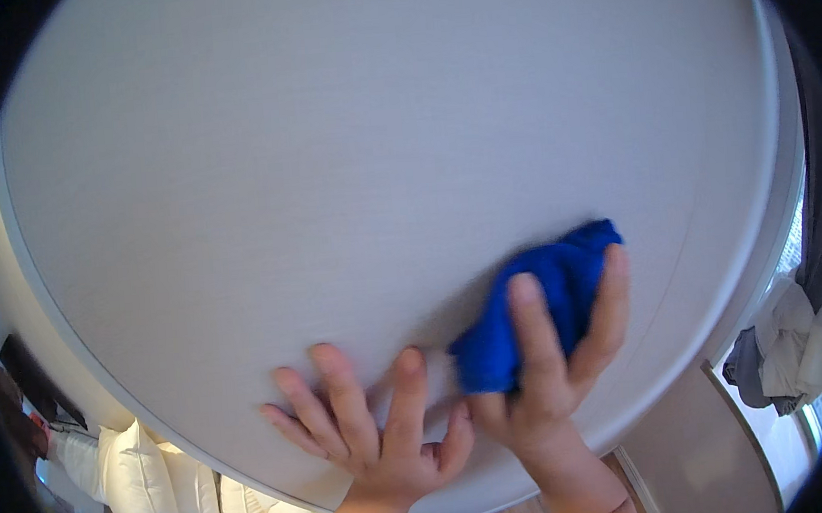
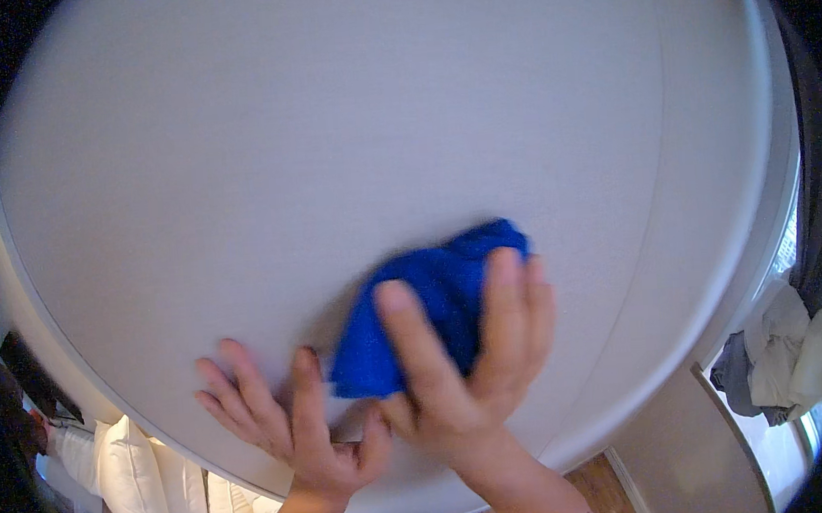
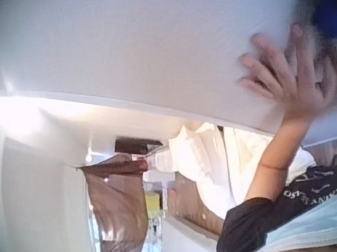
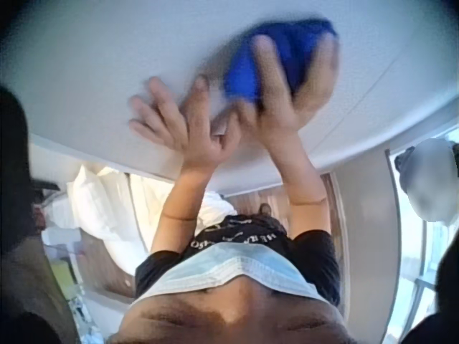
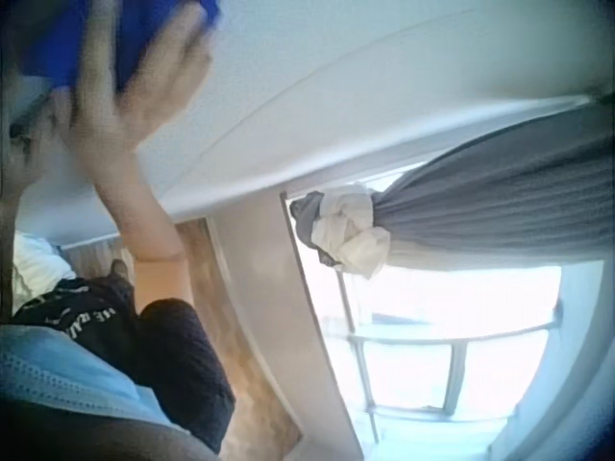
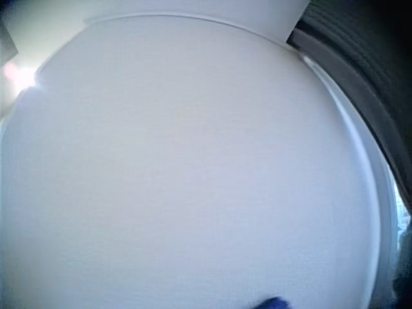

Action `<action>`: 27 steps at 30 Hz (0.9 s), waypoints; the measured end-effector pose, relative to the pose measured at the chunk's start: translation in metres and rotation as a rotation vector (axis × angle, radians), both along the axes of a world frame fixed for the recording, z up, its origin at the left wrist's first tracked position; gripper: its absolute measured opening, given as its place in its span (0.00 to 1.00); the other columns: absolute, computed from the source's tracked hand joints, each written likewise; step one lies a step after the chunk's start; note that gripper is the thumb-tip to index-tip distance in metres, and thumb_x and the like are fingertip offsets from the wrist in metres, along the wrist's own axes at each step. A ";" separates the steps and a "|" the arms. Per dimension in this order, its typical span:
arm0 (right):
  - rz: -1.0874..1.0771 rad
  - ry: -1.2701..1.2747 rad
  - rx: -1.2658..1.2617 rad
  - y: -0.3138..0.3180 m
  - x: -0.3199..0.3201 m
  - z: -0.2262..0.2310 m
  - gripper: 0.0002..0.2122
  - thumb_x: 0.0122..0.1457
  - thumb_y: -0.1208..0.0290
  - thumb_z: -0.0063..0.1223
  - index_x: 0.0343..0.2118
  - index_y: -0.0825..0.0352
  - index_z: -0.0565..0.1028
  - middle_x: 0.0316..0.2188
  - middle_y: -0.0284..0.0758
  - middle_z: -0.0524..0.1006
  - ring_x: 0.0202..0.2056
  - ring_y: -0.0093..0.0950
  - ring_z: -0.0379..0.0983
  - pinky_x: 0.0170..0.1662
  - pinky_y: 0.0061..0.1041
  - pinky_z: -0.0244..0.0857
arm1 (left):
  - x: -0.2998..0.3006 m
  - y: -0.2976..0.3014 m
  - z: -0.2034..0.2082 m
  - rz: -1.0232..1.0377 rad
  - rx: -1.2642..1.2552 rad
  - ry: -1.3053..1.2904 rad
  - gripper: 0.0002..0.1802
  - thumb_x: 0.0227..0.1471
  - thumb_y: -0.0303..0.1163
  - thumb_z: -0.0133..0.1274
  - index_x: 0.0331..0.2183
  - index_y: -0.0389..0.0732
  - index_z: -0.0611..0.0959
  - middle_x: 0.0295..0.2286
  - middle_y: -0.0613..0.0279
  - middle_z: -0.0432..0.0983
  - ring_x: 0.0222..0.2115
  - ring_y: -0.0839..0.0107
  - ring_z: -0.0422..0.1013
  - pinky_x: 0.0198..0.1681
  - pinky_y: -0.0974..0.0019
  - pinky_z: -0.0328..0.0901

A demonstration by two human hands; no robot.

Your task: The person wipes a white wall and a window sill using a blue cloth. The person moves the cloth across the wall in circular and linear motions, then wipes the window sill near a large window.

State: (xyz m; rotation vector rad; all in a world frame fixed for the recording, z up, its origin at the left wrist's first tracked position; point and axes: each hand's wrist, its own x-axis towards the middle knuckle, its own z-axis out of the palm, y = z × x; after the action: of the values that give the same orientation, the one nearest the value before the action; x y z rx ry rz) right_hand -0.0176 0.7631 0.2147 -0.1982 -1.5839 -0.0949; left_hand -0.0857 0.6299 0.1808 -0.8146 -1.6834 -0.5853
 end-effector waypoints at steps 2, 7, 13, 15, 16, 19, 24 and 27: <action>-0.012 -0.066 0.045 -0.005 0.005 0.014 0.25 0.48 0.64 0.63 0.52 0.60 0.77 0.63 0.59 0.58 0.62 0.57 0.56 0.62 0.51 0.54 | 0.000 0.003 0.002 -0.007 0.013 0.017 0.31 0.55 0.53 0.45 0.58 0.54 0.75 0.64 0.36 0.52 0.67 0.34 0.39 0.64 0.31 0.26; 0.000 -0.021 0.085 0.013 0.004 0.036 0.27 0.47 0.63 0.62 0.53 0.62 0.77 0.63 0.58 0.58 0.62 0.55 0.57 0.63 0.48 0.55 | 0.005 0.001 0.004 -0.056 0.024 -0.028 0.32 0.54 0.52 0.49 0.58 0.50 0.75 0.64 0.37 0.50 0.67 0.34 0.36 0.64 0.32 0.23; -0.006 0.120 -0.022 0.064 0.017 0.025 0.30 0.49 0.71 0.54 0.60 0.65 0.70 0.66 0.54 0.51 0.66 0.51 0.52 0.65 0.43 0.49 | 0.029 0.015 0.013 -0.140 -0.082 -0.099 0.39 0.54 0.52 0.49 0.62 0.41 0.66 0.64 0.30 0.48 0.67 0.33 0.35 0.64 0.34 0.22; -0.045 0.097 -0.058 0.064 0.021 0.011 0.31 0.48 0.71 0.55 0.59 0.66 0.70 0.66 0.55 0.51 0.65 0.53 0.52 0.65 0.44 0.49 | 0.032 0.025 0.005 -0.185 -0.121 -0.106 0.39 0.54 0.52 0.48 0.62 0.41 0.66 0.64 0.31 0.49 0.67 0.33 0.35 0.64 0.33 0.22; -0.020 0.125 -0.060 0.062 0.020 0.006 0.28 0.49 0.67 0.58 0.57 0.63 0.74 0.65 0.57 0.54 0.64 0.54 0.54 0.64 0.48 0.50 | 0.034 0.033 0.002 -0.206 -0.134 -0.093 0.39 0.54 0.52 0.48 0.62 0.41 0.66 0.64 0.32 0.50 0.67 0.33 0.35 0.64 0.33 0.22; -0.054 0.076 -0.018 0.055 0.020 0.007 0.21 0.55 0.52 0.55 0.51 0.50 0.80 0.62 0.52 0.63 0.62 0.52 0.58 0.65 0.49 0.47 | 0.038 0.049 -0.009 -0.216 -0.160 -0.056 0.38 0.55 0.52 0.47 0.62 0.42 0.66 0.64 0.34 0.51 0.67 0.33 0.35 0.64 0.32 0.22; -0.010 -0.006 0.092 0.079 0.031 0.036 0.28 0.44 0.64 0.63 0.53 0.60 0.78 0.64 0.55 0.57 0.63 0.54 0.55 0.64 0.51 0.49 | 0.033 0.052 -0.014 -0.039 -0.183 -0.003 0.38 0.55 0.53 0.46 0.62 0.44 0.66 0.64 0.36 0.51 0.67 0.34 0.37 0.65 0.33 0.26; -0.024 0.052 0.063 0.103 0.046 0.045 0.30 0.44 0.68 0.60 0.55 0.65 0.75 0.65 0.55 0.55 0.64 0.53 0.55 0.65 0.46 0.50 | 0.032 0.059 -0.011 -0.016 -0.160 0.043 0.38 0.54 0.52 0.46 0.62 0.44 0.66 0.64 0.36 0.50 0.67 0.35 0.38 0.65 0.34 0.27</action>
State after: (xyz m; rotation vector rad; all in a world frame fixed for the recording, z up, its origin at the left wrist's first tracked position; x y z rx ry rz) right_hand 0.0280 0.8664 0.2593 -0.1692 -1.5249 -0.1577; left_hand -0.0533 0.6885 0.1694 -0.9491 -1.7007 -0.4449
